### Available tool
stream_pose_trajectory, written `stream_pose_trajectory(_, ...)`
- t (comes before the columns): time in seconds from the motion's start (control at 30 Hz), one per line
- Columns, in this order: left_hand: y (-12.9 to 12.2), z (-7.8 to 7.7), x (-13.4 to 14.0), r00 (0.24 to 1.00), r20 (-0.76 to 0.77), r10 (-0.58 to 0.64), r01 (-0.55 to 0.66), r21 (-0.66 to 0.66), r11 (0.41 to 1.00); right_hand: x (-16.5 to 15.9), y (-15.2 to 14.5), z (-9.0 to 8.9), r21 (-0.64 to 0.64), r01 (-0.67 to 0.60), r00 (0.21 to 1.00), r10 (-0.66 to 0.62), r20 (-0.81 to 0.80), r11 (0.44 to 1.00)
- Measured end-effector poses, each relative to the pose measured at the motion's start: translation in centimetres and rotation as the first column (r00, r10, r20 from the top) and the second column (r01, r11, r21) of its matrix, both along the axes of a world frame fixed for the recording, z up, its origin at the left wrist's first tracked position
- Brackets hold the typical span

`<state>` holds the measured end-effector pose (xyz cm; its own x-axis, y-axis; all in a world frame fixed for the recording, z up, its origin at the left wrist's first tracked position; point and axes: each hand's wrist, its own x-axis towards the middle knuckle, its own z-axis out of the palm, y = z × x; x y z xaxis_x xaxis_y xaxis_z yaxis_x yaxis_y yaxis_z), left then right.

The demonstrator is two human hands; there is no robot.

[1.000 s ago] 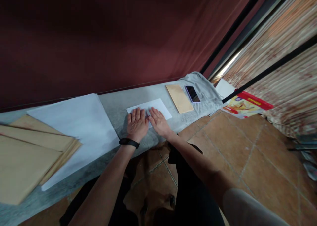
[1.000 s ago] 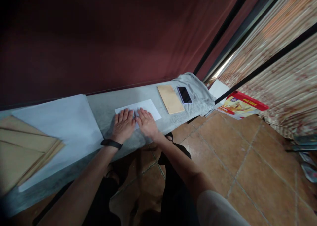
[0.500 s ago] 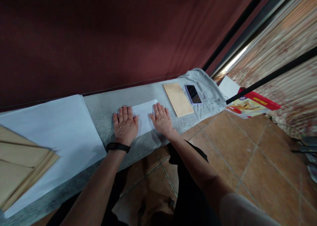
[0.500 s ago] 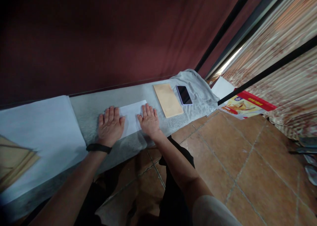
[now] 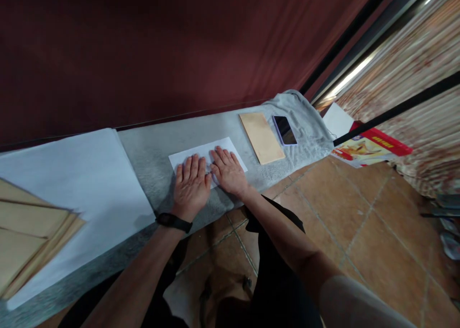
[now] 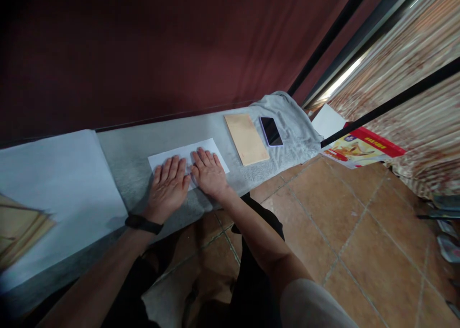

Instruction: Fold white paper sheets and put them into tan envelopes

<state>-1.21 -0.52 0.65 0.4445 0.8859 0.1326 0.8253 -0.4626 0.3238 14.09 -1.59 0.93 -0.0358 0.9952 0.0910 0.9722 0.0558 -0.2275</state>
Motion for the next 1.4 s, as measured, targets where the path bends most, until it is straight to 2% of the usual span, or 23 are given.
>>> stream_pose_trajectory(0.33,1.3,0.8,-0.5,0.999,-0.033,0.012,-0.013,-0.024,1.0,0.7,0.7,-0.4,-0.015,0.104,0.994,-0.103,0.027,0.994)
stream_pose_trajectory(0.5,0.6,1.3,-0.3,0.999,-0.03,-0.026,0.026,-0.01,1.0,0.7,0.5,-0.4,-0.013,0.164,0.986,-0.164,0.04,0.986)
stream_pose_trajectory(0.63,-0.1,1.1,-0.1,0.995,-0.062,-0.076,0.076,-0.016,0.997,0.5,0.3,-0.4,-0.003,0.21,0.978,-0.21,0.005,0.978)
stream_pose_trajectory(0.7,-0.1,0.8,-0.3,0.995,-0.073,-0.068,0.067,-0.013,0.998,0.2,0.3,-0.3,0.002,0.183,0.983,-0.183,-0.027,0.983)
stream_pose_trajectory(0.83,0.8,0.2,-0.8,0.996,-0.081,-0.02,0.021,0.003,1.0,-0.8,0.4,-0.2,-0.001,-0.022,0.998,0.022,-0.061,1.0)
stream_pose_trajectory(0.9,1.3,0.1,-1.1,0.997,-0.079,0.0,0.0,0.006,1.0,-1.1,0.5,-0.3,-0.003,-0.051,0.998,0.05,-0.044,0.999)
stream_pose_trajectory(1.13,2.0,0.5,-1.5,0.991,-0.098,0.096,-0.096,0.003,0.995,1.1,0.6,-0.8,0.035,0.195,0.981,-0.195,0.008,0.98)
stream_pose_trajectory(1.27,1.9,1.2,-1.6,0.983,-0.121,0.137,-0.138,0.0,0.99,2.8,0.4,-0.4,0.051,0.261,0.965,-0.261,-0.011,0.964)
stream_pose_trajectory(1.4,0.5,1.8,-0.8,0.993,-0.114,0.045,-0.046,-0.01,0.999,3.2,0.0,0.7,0.071,0.291,0.957,-0.292,-0.003,0.954)
